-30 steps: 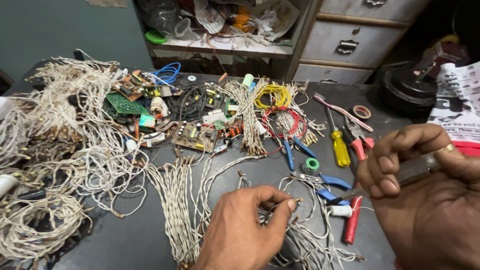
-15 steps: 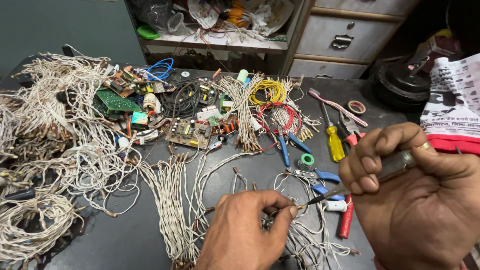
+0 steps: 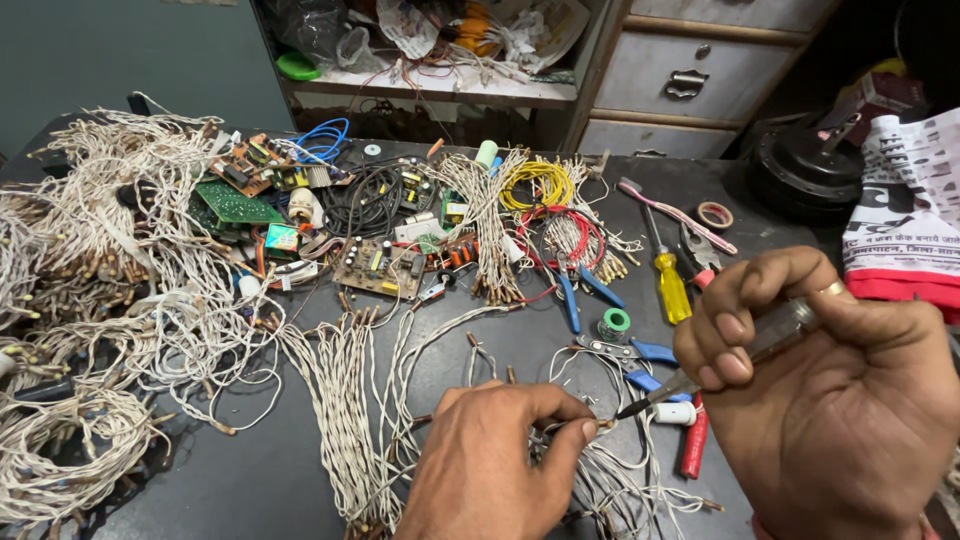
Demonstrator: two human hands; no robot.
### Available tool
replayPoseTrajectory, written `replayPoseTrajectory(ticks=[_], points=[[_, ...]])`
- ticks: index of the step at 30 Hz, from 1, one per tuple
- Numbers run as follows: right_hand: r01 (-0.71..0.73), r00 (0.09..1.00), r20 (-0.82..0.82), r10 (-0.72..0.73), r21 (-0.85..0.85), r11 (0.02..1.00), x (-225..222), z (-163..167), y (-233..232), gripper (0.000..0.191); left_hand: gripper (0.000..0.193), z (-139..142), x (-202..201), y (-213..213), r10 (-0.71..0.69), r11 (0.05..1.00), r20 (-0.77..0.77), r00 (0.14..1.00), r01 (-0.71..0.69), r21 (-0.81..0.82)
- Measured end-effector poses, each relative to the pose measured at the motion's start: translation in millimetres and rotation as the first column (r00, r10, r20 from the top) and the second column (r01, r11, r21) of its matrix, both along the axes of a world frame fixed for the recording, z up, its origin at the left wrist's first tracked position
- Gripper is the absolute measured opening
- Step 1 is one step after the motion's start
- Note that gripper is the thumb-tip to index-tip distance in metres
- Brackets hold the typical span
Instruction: The person uses pliers to strip insulation from the ends of white electrical wires and then uses a screwdriver to twist the exposed strands. The person repeats this process on multiple wire ends on a cluttered workbench.
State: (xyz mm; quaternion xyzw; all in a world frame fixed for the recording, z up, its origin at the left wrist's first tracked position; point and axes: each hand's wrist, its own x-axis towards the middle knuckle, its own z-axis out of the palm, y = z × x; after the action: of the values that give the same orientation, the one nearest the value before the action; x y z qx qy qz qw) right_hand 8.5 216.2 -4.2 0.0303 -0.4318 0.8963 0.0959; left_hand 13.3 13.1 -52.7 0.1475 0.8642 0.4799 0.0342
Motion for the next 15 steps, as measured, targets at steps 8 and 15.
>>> replayPoseTrajectory(ticks=[8,15], points=[[0.014,0.998,0.065,-0.018,0.063,0.998,-4.5,5.0,-0.3,0.032,0.011,-13.2,0.6,5.4,-0.008,0.999,-0.038,0.999,0.009,0.045],[-0.065,0.997,0.039,0.063,0.037,0.997,-11.1,-1.0,-0.5,0.030,0.015,-12.8,-1.4,11.1,-0.030,0.999,0.070,0.997,0.032,-0.019]])
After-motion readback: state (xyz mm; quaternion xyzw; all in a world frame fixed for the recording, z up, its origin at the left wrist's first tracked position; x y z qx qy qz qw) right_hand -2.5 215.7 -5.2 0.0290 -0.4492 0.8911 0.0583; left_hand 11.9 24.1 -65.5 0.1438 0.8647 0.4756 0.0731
